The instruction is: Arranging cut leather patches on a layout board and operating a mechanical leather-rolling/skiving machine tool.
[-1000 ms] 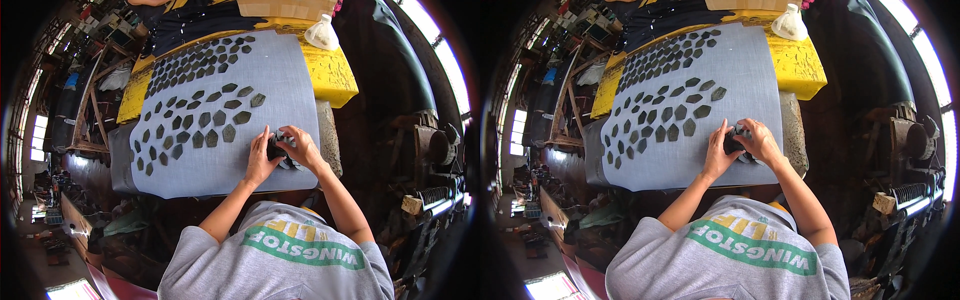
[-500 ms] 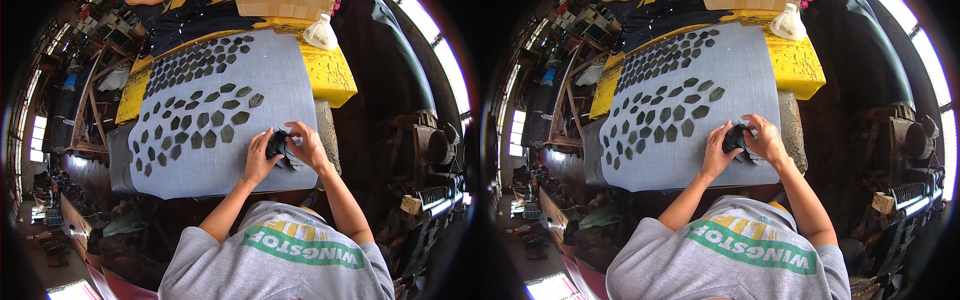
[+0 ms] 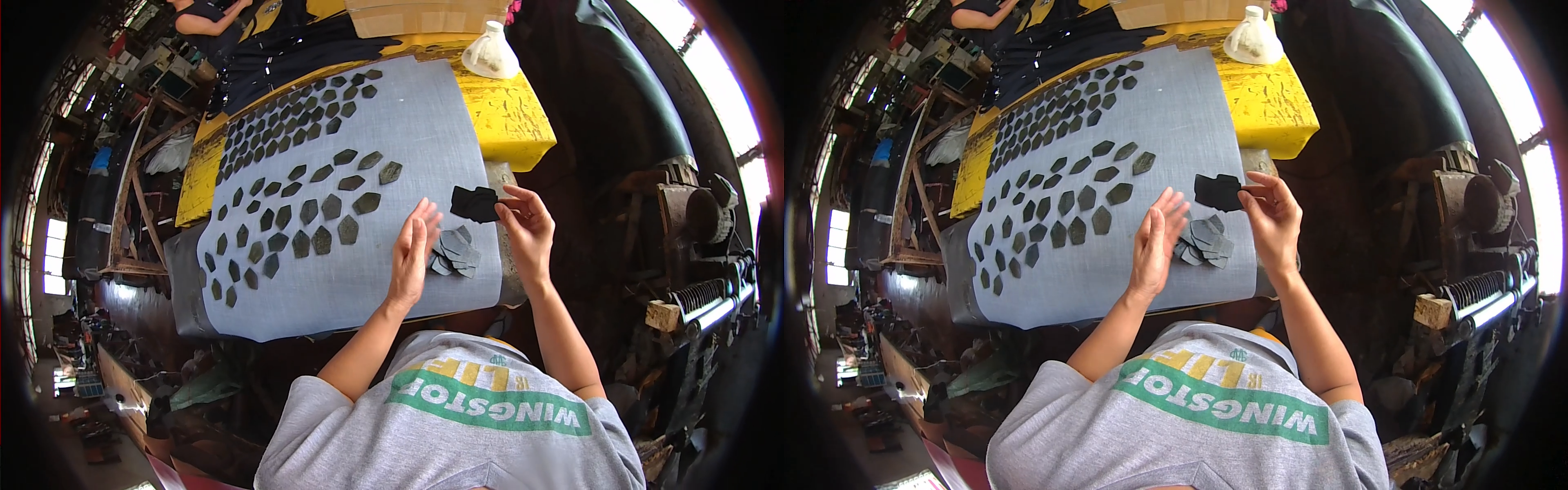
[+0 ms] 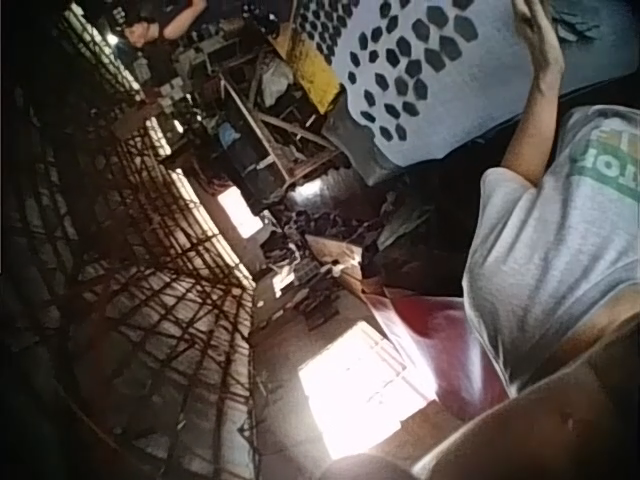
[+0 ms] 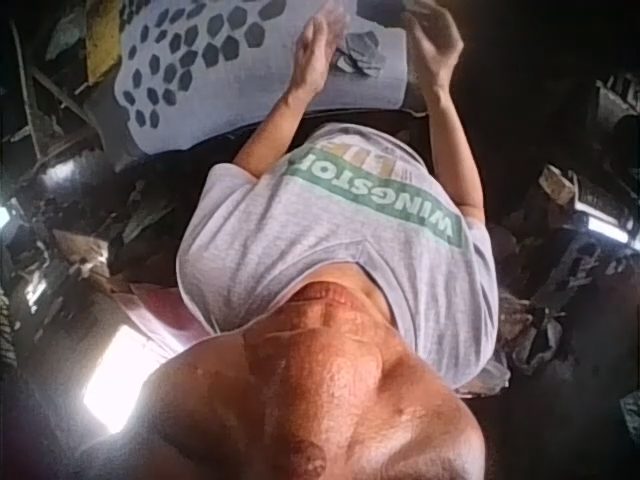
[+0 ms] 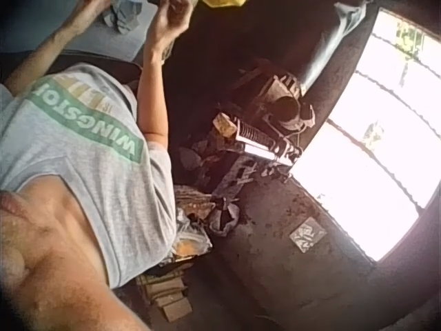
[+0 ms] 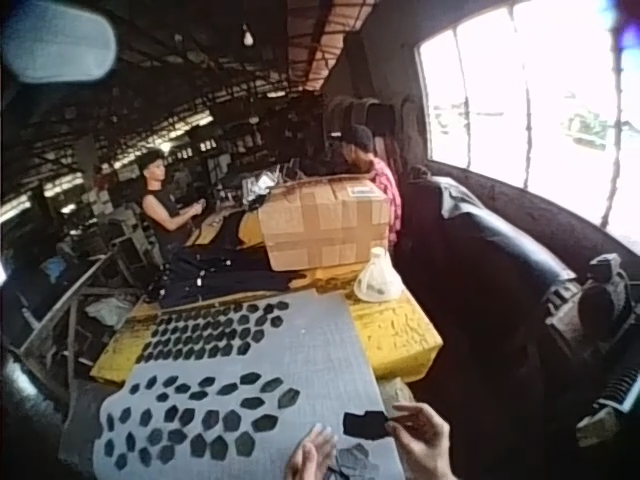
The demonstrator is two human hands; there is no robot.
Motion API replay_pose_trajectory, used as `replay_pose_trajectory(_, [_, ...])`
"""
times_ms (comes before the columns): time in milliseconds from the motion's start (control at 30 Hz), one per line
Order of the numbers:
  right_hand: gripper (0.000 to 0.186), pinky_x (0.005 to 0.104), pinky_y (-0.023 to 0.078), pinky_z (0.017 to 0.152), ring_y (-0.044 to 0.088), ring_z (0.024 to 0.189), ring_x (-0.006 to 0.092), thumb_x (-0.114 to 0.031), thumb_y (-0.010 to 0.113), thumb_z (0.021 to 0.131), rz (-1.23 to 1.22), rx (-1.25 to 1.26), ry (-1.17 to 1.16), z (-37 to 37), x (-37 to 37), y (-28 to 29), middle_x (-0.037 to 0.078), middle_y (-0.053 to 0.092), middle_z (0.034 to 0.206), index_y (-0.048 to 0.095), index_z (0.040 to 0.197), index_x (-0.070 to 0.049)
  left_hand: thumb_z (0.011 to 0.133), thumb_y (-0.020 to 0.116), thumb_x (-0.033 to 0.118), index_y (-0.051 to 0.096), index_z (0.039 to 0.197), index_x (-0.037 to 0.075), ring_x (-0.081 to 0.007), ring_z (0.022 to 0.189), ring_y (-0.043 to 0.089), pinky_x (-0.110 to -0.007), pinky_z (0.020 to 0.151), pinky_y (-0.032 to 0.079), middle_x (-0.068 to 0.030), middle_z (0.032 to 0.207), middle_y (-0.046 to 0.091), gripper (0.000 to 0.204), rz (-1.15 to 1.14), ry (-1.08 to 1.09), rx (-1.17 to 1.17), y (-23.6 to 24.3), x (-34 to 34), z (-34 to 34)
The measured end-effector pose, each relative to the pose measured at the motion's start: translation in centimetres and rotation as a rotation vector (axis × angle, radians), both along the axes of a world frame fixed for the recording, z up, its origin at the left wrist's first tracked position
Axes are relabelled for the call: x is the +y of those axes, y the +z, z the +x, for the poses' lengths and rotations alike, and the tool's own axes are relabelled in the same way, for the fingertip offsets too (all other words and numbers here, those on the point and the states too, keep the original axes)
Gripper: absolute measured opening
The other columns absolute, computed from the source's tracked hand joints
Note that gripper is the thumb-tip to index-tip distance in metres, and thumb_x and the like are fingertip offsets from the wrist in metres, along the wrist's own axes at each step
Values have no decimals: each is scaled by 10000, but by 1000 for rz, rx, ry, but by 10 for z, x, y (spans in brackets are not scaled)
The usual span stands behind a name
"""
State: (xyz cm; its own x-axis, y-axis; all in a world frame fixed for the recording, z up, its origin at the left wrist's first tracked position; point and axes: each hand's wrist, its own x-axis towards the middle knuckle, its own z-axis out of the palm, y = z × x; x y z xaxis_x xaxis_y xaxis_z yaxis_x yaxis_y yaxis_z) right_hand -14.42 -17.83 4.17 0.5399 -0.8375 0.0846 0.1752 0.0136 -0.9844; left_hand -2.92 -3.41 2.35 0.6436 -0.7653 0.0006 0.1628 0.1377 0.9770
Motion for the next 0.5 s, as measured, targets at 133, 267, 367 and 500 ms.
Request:
replay_pose_trajectory(133, [362, 274, 532, 733, 665, 816, 182, 52, 668, 774, -626, 131, 4, -16, 24, 13, 106, 669, 961, 571, 1116, -16, 944, 285, 557, 260, 1420, 126, -266, 1231, 453, -372, 1009, 392, -142, 1315, 461, 643, -240, -220, 711, 20, -31, -17])
replay_pose_trajectory(267, [337, 288, 526, 701, 679, 800, 227, 52, 695, 739, -729, 145, 53, -37, 35, 26, 116, 669, 971, 610, 1054, -33, 942, 245, 577, 283, 1417, 150, -275, 1228, 454, -408, 993, 400, -123, 1324, 464, 640, -262, -302, 859, 30, -47, -29])
replay_pose_trajectory(367, [348, 302, 513, 745, 652, 846, 237, 95, 675, 708, -695, 122, -95, -48, 19, 35, 108, 653, 944, 615, 1028, -28, 948, 273, 563, 298, 1415, 154, -239, 1196, 485, -405, 966, 418, -105, 1302, 494, 620, -244, -415, 814, 33, -50, -36])
replay_pose_trajectory(500, [411, 298, 511, 729, 644, 826, 211, 111, 645, 710, -633, 275, -188, -62, 1, 45, 96, 643, 910, 587, 1083, -51, 959, 337, 518, 366, 1377, 157, -185, 1063, 566, -365, 894, 472, -81, 1199, 570, 553, -141, -504, 753, 38, -55, -49])
